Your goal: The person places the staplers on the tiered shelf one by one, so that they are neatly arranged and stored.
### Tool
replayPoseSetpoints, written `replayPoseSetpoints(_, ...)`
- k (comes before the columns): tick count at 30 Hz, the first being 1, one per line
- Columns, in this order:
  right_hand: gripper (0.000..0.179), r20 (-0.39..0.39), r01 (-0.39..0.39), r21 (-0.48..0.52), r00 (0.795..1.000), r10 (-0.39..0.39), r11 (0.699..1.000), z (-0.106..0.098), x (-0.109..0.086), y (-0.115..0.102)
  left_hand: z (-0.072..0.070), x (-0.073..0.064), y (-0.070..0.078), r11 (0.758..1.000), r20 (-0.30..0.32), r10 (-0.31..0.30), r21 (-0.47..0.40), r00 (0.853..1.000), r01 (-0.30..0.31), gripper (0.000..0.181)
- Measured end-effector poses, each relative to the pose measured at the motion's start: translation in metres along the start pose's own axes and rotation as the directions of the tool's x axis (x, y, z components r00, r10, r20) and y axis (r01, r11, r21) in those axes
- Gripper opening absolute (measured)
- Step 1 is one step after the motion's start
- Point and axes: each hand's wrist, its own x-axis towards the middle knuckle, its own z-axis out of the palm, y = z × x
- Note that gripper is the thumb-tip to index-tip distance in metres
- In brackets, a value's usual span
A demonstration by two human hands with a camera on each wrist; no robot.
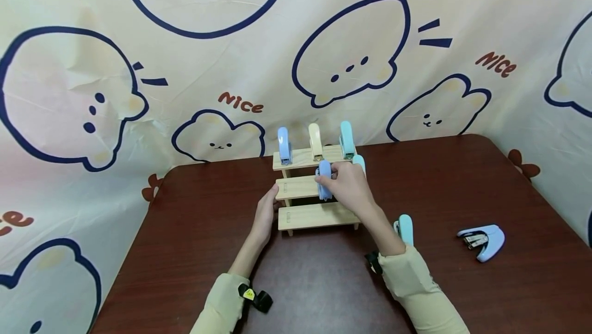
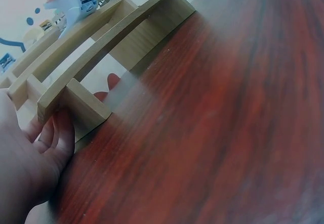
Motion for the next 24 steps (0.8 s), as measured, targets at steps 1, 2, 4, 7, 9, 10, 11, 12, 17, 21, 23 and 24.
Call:
replayPoseSetpoints(1,0.033,-0.001,0.0,0.001,1.0,0.0,1.0,0.0005,0.0002,0.0006,0.0001,0.0,0.0,1.0,0.001,0.001,0.002,1.0,-0.001,0.064)
replayPoseSetpoints(2,0.033,-0.002,0.0,0.004,1.0,0.0,1.0,0.0009,0.0003,0.0011,0.0001,0.0002,-0.0001,1.0,0.003,0.003,0.003,1.0,-0.003,0.064)
replayPoseSetpoints(4,0.031,-0.004,0.003,0.012,1.0,-0.003,1.0,0.0015,0.0006,0.0019,0.0002,0.0002,-0.0002,1.0,0.006,0.007,0.006,1.0,-0.007,0.064)
replayPoseSetpoints(7,0.027,-0.005,0.01,0.022,1.0,-0.01,1.0,0.0021,0.001,0.0034,0.0005,-0.0001,-0.0002,1.0,0.008,0.016,0.013,1.0,-0.016,0.064)
replayPoseSetpoints(9,0.028,-0.009,0.013,0.019,1.0,-0.013,1.0,0.0025,0.0015,0.0037,0.0006,-0.0002,-0.0003,1.0,0.002,0.018,0.015,1.0,-0.018,0.063)
replayPoseSetpoints(10,0.028,-0.011,0.015,0.016,1.0,-0.015,1.0,0.0026,0.0016,0.0042,0.0007,-0.0002,-0.0004,1.0,0.001,0.02,0.017,1.0,-0.02,0.063)
replayPoseSetpoints(11,0.029,-0.014,0.017,0.01,1.0,-0.016,1.0,0.0028,0.0017,0.0046,0.0009,-0.0001,-0.0005,1.0,-0.002,0.02,0.018,1.0,-0.02,0.062)
replayPoseSetpoints(12,0.031,-0.018,0.018,0.005,1.0,-0.018,1.0,0.0029,0.0019,0.0049,0.0009,0.0002,-0.0007,1.0,-0.003,0.02,0.018,1.0,-0.02,0.062)
replayPoseSetpoints(17,0.032,-0.03,0.019,-0.026,0.999,-0.02,0.999,0.0045,0.0033,0.0059,0.0011,0.0006,-0.0011,1.0,-0.006,0.019,0.02,1.0,-0.019,0.062)
replayPoseSetpoints(21,0.029,-0.033,0.015,-0.051,0.999,-0.017,0.999,0.0061,0.0042,0.0061,0.0013,0.0003,-0.0009,1.0,-0.009,0.016,0.016,1.0,-0.016,0.062)
replayPoseSetpoints(23,0.03,-0.032,0.012,-0.062,0.999,-0.014,0.998,0.0071,0.0045,0.0062,0.0011,0.0001,-0.001,1.0,-0.011,0.014,0.015,1.0,-0.014,0.062)
replayPoseSetpoints(24,0.03,-0.03,0.008,-0.066,1.0,-0.01,0.998,0.0076,0.0046,0.0062,0.0009,-0.0001,-0.0009,1.0,-0.011,0.013,0.014,1.0,-0.012,0.062)
